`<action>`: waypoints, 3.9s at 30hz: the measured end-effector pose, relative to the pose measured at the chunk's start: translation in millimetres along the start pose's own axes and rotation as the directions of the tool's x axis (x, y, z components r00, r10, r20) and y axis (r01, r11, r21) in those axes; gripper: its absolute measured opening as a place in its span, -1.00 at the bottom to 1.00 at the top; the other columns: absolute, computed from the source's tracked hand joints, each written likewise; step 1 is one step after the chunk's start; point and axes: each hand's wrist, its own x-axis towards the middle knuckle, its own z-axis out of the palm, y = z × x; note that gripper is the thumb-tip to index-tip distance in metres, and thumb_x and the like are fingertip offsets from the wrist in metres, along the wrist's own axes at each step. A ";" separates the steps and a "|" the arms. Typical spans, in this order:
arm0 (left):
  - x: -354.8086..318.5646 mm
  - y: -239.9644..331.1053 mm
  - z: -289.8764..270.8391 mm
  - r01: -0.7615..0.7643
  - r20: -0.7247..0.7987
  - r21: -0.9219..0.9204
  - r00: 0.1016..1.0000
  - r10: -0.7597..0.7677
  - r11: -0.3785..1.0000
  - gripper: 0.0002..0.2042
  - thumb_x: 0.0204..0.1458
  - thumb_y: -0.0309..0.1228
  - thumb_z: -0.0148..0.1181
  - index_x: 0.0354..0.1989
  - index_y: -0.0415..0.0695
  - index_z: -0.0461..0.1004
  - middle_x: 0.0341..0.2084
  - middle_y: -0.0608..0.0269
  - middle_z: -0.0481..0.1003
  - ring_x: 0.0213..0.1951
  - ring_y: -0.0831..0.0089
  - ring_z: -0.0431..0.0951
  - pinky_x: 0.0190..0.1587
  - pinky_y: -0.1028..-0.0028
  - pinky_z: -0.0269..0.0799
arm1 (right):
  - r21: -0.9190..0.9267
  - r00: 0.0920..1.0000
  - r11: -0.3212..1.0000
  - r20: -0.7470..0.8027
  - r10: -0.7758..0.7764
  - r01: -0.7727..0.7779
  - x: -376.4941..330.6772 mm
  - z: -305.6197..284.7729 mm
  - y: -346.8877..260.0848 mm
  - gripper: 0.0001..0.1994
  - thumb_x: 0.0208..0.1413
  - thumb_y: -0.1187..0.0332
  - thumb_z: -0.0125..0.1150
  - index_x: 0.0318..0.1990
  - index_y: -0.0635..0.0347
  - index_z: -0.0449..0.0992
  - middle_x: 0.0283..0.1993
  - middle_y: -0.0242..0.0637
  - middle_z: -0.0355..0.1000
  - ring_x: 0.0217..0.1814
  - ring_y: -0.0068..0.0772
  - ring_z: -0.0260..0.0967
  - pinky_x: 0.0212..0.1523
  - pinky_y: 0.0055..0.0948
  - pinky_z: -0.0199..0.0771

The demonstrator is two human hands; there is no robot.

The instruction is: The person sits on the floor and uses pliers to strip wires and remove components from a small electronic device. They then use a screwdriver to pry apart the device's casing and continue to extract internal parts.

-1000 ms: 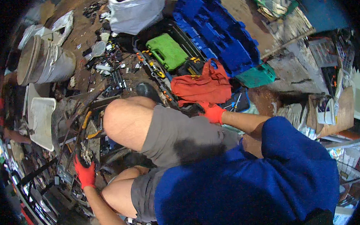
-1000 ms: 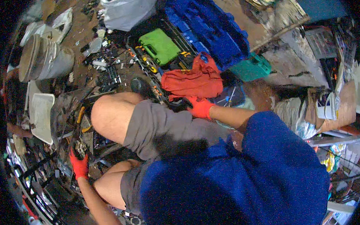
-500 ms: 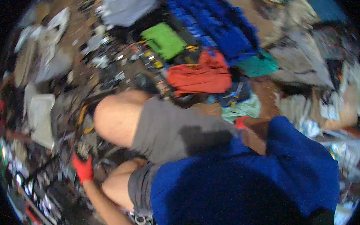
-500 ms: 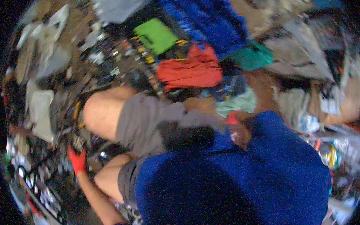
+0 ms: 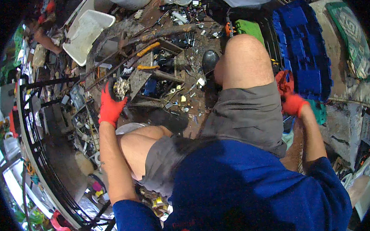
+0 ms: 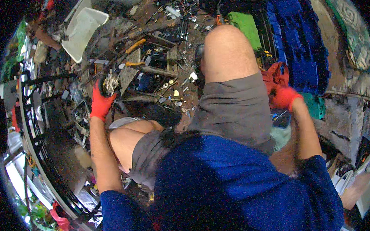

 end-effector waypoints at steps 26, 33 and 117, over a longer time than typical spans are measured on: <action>40.3 0.0 -2.4 0.038 0.247 -0.077 0.969 -0.018 0.996 -0.13 -0.19 -0.29 0.44 0.36 -0.07 0.11 0.33 -0.20 0.10 0.34 -0.17 0.13 0.36 0.11 0.14 | -0.185 0.559 0.749 -0.559 -0.613 0.636 425.0 -41.7 -350.2 -0.65 0.14 0.24 0.06 0.03 0.16 0.51 0.11 -0.10 0.45 0.11 -0.03 0.43 0.21 -0.17 0.38; 42.6 -8.4 -2.9 0.003 0.267 -0.066 0.964 0.015 0.998 -0.13 -0.21 -0.34 0.48 0.35 -0.05 0.15 0.32 -0.18 0.13 0.34 -0.13 0.16 0.36 0.14 0.16 | 0.061 0.754 0.840 -0.479 -0.450 0.540 384.8 -55.3 -379.5 -0.67 0.15 0.25 0.07 0.01 0.16 0.52 0.07 -0.11 0.46 0.07 -0.06 0.44 0.16 -0.19 0.39; -4.2 23.5 12.2 0.020 0.162 0.078 0.986 -0.033 0.997 -0.01 -0.22 0.06 0.44 0.42 0.03 0.08 0.40 -0.22 -0.02 0.41 -0.15 -0.02 0.40 0.08 0.04 | 0.956 0.936 0.129 -0.220 -0.273 0.262 102.0 -80.4 -266.5 -0.68 0.01 0.39 0.24 -0.06 0.27 0.52 -0.19 -0.22 0.51 -0.18 -0.33 0.41 -0.15 -0.29 0.43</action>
